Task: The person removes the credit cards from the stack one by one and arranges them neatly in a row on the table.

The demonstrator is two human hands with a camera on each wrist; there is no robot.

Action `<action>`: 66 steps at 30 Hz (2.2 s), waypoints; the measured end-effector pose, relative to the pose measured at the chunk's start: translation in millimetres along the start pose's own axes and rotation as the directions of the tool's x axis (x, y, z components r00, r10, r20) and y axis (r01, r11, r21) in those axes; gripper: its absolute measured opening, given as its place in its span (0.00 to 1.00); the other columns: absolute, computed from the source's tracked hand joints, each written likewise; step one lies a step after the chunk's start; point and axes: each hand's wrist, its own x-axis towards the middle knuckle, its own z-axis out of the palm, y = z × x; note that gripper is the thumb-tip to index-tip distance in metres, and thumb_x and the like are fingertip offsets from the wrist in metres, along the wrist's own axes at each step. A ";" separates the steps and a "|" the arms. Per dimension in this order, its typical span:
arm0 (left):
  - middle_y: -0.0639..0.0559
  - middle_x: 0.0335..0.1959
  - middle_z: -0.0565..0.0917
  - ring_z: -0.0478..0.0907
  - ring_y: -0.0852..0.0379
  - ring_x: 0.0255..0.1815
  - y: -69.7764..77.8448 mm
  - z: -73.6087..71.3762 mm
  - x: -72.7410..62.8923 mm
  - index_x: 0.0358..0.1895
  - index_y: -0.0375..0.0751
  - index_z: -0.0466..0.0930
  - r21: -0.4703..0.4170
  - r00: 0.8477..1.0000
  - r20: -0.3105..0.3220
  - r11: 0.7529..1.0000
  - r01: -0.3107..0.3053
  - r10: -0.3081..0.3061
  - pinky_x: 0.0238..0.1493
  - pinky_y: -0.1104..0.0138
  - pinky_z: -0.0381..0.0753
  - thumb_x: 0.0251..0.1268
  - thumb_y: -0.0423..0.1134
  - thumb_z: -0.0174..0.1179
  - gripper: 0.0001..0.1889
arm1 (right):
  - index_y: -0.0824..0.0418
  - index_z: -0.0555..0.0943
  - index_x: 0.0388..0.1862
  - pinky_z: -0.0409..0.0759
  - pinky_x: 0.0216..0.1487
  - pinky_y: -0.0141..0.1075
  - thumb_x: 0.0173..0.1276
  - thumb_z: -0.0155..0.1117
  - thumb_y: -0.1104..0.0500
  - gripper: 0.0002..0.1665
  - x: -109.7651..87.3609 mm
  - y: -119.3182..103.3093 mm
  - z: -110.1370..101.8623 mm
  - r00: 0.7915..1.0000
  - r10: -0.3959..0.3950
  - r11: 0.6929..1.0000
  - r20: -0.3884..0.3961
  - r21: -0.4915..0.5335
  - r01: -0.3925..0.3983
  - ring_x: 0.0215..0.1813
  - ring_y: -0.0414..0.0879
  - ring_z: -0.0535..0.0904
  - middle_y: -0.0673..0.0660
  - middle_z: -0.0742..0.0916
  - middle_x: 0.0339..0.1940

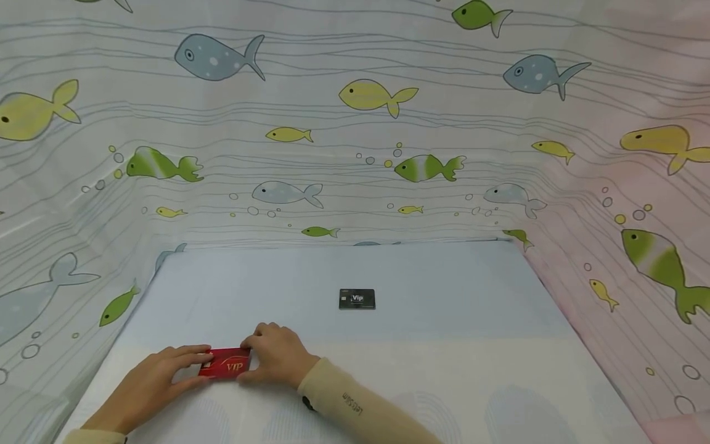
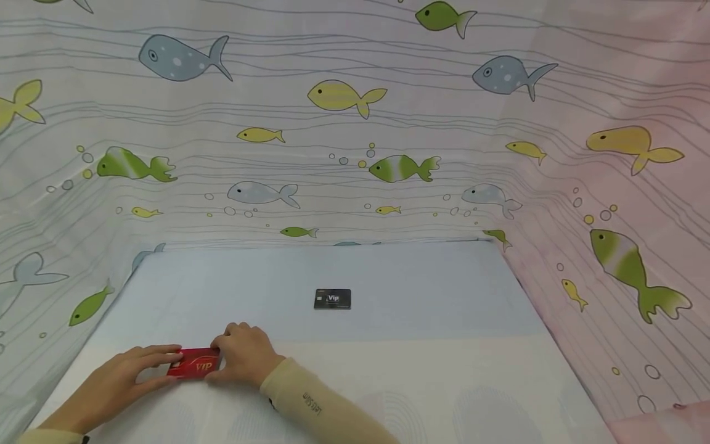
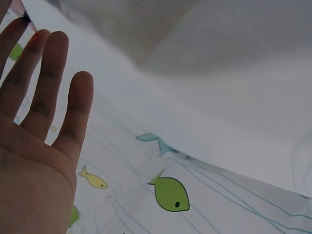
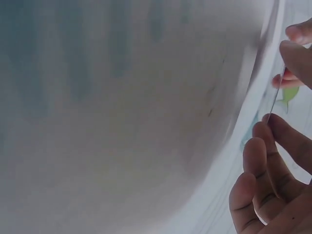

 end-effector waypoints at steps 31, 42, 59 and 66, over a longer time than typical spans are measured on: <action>0.51 0.53 0.86 0.82 0.49 0.48 4.0 8.1 -5.3 0.52 0.49 0.88 0.000 0.979 0.176 0.995 0.101 -0.100 0.47 0.41 0.82 0.47 0.56 0.79 0.28 | 0.39 0.85 0.57 0.75 0.43 0.26 0.59 0.72 0.30 0.30 -0.5 -12.1 9.3 0.996 0.046 0.999 0.079 0.001 -0.046 0.43 0.32 0.75 0.39 0.81 0.45; 0.51 0.52 0.86 0.82 0.50 0.46 3.6 6.3 -1.5 0.53 0.48 0.88 0.032 0.973 0.208 0.995 0.090 -0.095 0.46 0.43 0.82 0.47 0.57 0.78 0.29 | 0.40 0.84 0.58 0.75 0.43 0.25 0.60 0.71 0.31 0.30 -1.8 -11.9 7.8 0.997 0.035 0.999 0.072 -0.021 -0.033 0.42 0.32 0.74 0.40 0.81 0.45; 0.52 0.51 0.86 0.83 0.48 0.48 2.8 7.0 0.9 0.49 0.51 0.88 0.030 0.984 0.148 0.995 0.093 -0.097 0.47 0.42 0.82 0.45 0.57 0.79 0.27 | 0.40 0.83 0.61 0.74 0.45 0.24 0.62 0.70 0.32 0.30 -1.4 -4.9 5.2 0.998 0.010 1.000 0.063 0.001 -0.010 0.44 0.32 0.73 0.40 0.81 0.47; 0.53 0.49 0.87 0.84 0.47 0.46 9.5 8.5 9.3 0.48 0.52 0.89 0.036 0.998 -0.025 0.998 0.055 -0.054 0.45 0.44 0.82 0.55 0.53 0.76 0.19 | 0.39 0.83 0.60 0.76 0.48 0.24 0.62 0.71 0.33 0.29 -5.5 4.0 0.8 1.000 0.027 0.999 0.005 0.039 -0.028 0.46 0.32 0.75 0.40 0.82 0.49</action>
